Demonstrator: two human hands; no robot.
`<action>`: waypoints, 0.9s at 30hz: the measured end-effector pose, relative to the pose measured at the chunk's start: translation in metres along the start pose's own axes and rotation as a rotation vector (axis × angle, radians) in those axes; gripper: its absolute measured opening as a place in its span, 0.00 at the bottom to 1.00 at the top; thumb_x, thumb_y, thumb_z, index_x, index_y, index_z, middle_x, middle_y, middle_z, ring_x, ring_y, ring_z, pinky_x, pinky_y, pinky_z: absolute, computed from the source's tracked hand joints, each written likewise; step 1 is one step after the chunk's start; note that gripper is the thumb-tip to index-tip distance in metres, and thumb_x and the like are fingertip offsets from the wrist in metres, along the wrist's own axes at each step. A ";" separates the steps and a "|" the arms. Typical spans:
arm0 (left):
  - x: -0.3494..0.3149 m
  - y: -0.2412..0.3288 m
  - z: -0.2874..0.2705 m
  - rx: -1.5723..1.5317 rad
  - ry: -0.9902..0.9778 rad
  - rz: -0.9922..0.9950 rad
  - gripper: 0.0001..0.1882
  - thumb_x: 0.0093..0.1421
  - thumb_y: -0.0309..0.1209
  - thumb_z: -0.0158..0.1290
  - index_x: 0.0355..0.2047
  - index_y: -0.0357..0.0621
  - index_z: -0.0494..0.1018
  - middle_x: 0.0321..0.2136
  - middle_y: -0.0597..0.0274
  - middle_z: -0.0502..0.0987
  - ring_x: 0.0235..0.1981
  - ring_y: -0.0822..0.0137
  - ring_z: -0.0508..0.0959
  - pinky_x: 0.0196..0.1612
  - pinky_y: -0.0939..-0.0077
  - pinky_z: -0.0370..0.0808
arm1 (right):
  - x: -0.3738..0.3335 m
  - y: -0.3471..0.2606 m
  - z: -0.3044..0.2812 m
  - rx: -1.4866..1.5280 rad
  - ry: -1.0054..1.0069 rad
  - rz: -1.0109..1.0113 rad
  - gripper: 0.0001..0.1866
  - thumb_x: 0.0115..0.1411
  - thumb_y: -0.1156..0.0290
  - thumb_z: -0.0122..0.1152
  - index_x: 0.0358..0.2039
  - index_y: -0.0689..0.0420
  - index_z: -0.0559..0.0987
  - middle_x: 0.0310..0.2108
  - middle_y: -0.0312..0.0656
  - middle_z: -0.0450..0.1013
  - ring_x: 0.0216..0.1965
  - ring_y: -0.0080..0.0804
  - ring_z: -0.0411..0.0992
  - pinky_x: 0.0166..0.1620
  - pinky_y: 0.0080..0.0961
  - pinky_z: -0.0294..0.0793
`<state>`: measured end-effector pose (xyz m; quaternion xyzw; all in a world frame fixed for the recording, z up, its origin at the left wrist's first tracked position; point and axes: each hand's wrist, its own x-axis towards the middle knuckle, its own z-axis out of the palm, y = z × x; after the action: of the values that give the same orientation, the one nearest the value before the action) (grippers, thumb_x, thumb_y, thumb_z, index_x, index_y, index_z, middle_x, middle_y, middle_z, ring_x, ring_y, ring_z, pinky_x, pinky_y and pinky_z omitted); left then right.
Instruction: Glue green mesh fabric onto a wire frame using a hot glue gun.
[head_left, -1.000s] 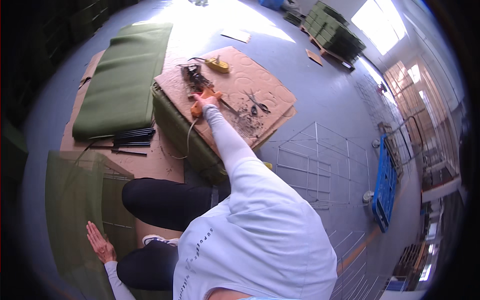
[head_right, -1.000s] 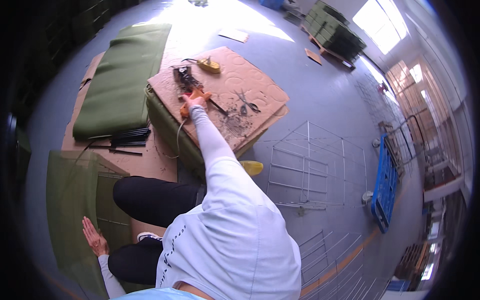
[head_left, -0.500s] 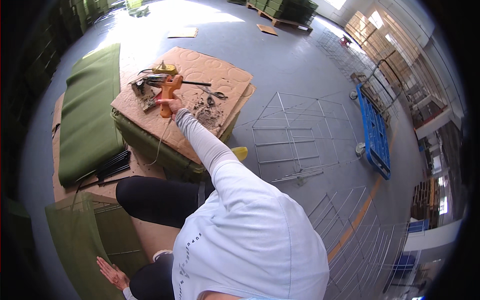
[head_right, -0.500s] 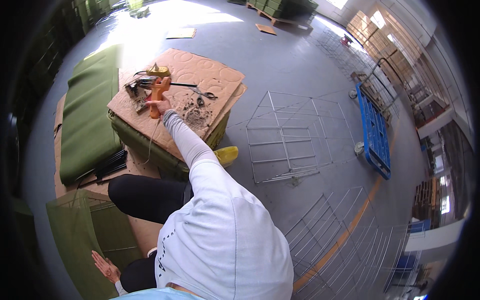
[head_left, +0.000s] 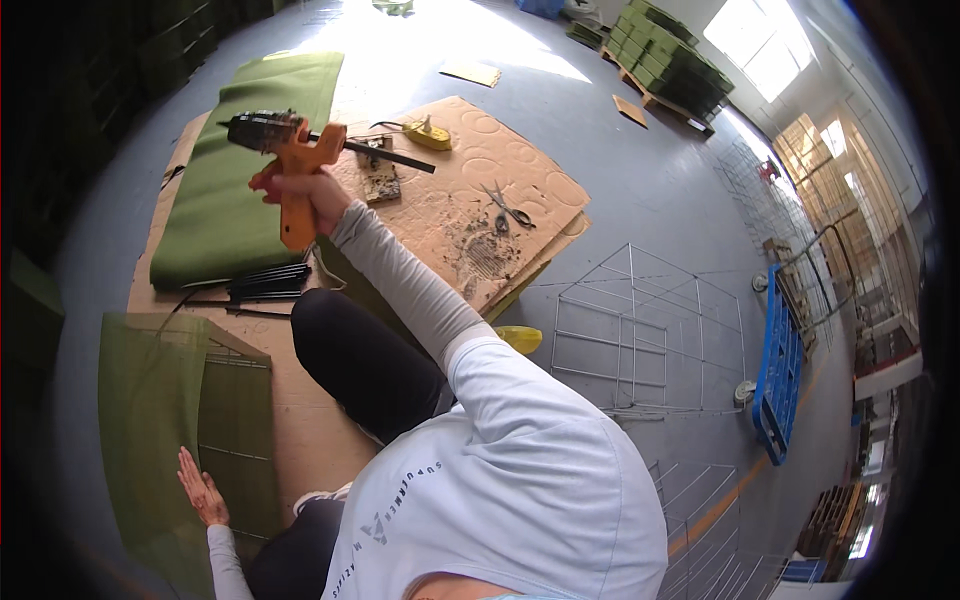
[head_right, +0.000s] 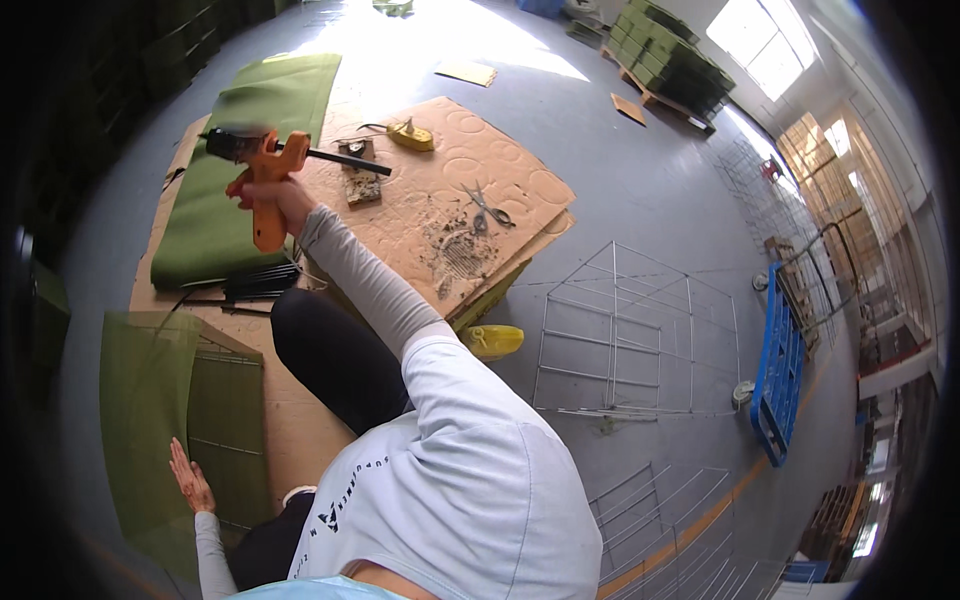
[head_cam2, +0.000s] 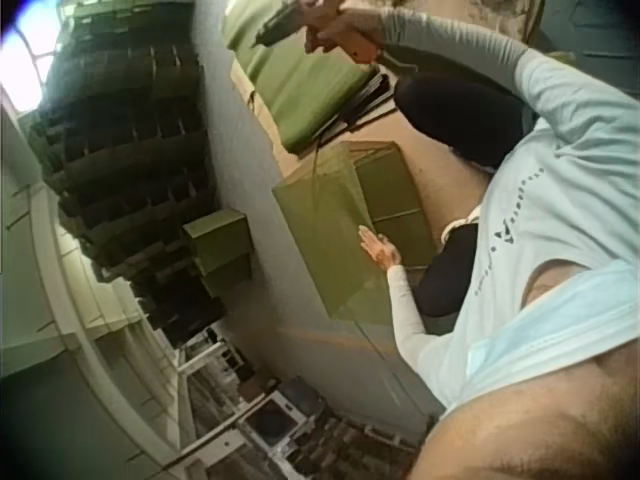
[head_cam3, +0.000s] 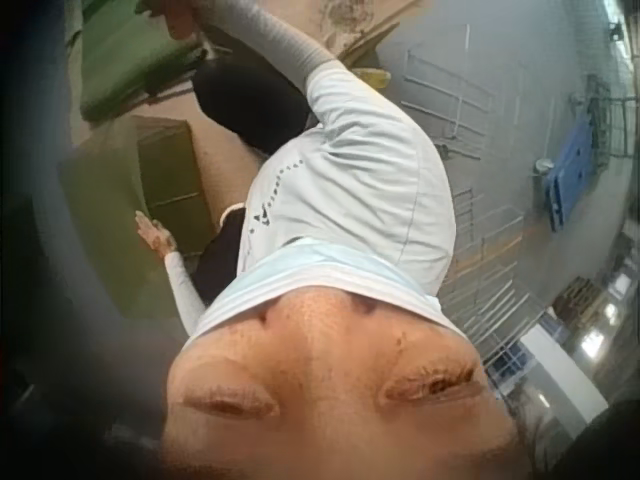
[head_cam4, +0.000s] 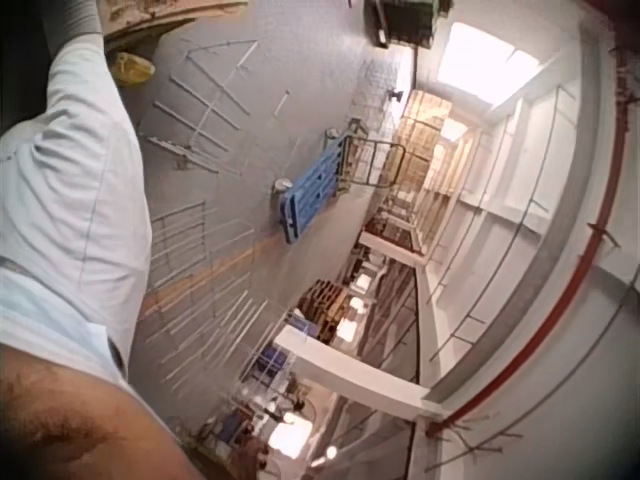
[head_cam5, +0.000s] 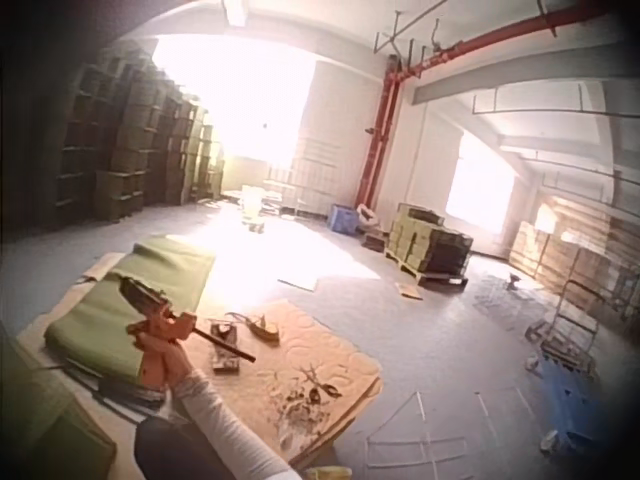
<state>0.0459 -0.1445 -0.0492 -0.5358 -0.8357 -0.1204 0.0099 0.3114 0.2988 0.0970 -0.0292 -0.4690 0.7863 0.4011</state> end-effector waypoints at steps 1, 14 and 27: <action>0.000 0.003 -0.001 -0.031 0.002 -0.007 0.31 0.60 0.50 0.19 0.57 0.44 0.45 0.58 0.63 0.47 0.60 0.64 0.46 0.60 0.65 0.39 | -0.014 0.022 0.015 0.003 -0.026 0.081 0.15 0.48 0.77 0.52 0.39 0.60 0.68 0.35 0.41 0.70 0.40 0.30 0.68 0.43 0.26 0.66; -0.011 -0.028 0.008 -0.478 0.033 -0.180 0.30 0.60 0.50 0.23 0.56 0.45 0.49 0.57 0.58 0.51 0.59 0.60 0.47 0.60 0.65 0.40 | -0.043 0.111 0.069 -0.716 -1.059 0.646 0.15 0.46 0.72 0.58 0.37 0.56 0.72 0.34 0.35 0.70 0.40 0.26 0.65 0.45 0.21 0.62; -0.033 -0.096 0.063 -0.721 0.134 -0.423 0.32 0.61 0.48 0.30 0.55 0.32 0.49 0.56 0.49 0.50 0.58 0.60 0.50 0.58 0.74 0.46 | -0.151 0.185 0.086 -0.259 -0.583 0.620 0.18 0.43 0.71 0.64 0.35 0.59 0.71 0.30 0.36 0.71 0.35 0.24 0.68 0.41 0.23 0.67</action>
<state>-0.0195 -0.1988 -0.1333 -0.3124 -0.8291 -0.4391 -0.1490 0.2661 0.0939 -0.0460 0.0044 -0.6263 0.7795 -0.0094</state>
